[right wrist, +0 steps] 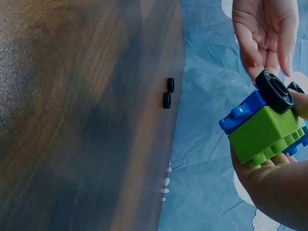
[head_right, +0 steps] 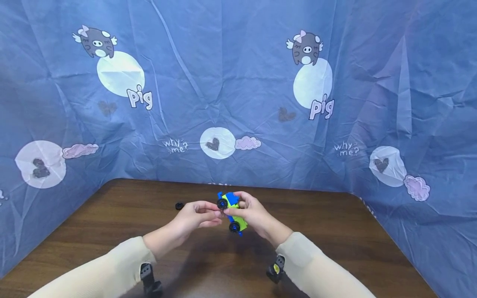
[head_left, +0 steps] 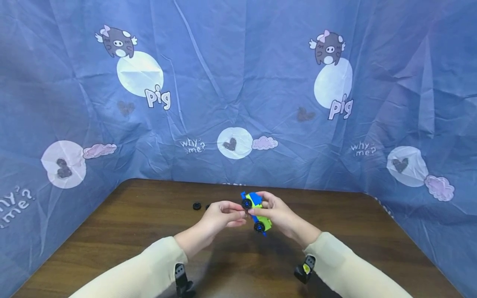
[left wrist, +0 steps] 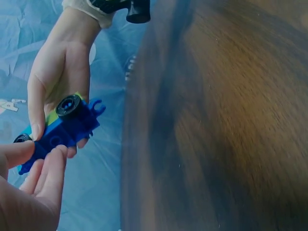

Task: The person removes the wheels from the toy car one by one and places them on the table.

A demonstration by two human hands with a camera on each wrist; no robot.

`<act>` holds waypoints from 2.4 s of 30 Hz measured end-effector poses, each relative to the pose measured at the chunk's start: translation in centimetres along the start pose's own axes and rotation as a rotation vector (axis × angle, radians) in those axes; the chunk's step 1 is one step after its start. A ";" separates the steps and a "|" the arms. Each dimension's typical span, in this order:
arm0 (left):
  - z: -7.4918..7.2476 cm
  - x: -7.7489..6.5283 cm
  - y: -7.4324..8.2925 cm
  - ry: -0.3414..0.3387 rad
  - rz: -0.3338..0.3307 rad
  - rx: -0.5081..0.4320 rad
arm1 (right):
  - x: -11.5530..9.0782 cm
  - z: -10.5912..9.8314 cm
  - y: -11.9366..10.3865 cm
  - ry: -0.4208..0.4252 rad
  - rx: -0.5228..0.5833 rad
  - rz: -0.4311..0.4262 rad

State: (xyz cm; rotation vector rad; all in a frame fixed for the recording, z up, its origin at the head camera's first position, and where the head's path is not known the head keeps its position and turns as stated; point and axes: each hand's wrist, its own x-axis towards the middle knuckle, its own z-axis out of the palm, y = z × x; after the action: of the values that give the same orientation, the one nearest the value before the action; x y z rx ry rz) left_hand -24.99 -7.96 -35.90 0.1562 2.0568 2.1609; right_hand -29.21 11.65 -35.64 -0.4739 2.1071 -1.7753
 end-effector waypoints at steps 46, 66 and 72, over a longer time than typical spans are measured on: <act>-0.3 -0.9 0.5 0.096 0.298 0.647 | 0.3 0.2 0.3 -0.118 -0.184 -0.088; 0.6 -0.6 0.3 0.169 0.326 0.730 | -0.1 0.7 0.1 0.019 -0.258 -0.027; 0.7 -0.7 0.1 0.170 0.301 0.707 | 0.0 0.9 0.3 0.014 -0.245 -0.049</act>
State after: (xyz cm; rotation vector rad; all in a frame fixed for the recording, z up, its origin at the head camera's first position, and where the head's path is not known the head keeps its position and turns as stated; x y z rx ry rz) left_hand -24.17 -7.41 -35.76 0.3914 2.9795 1.5054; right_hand -28.79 10.96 -36.12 -0.5827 2.3537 -1.5560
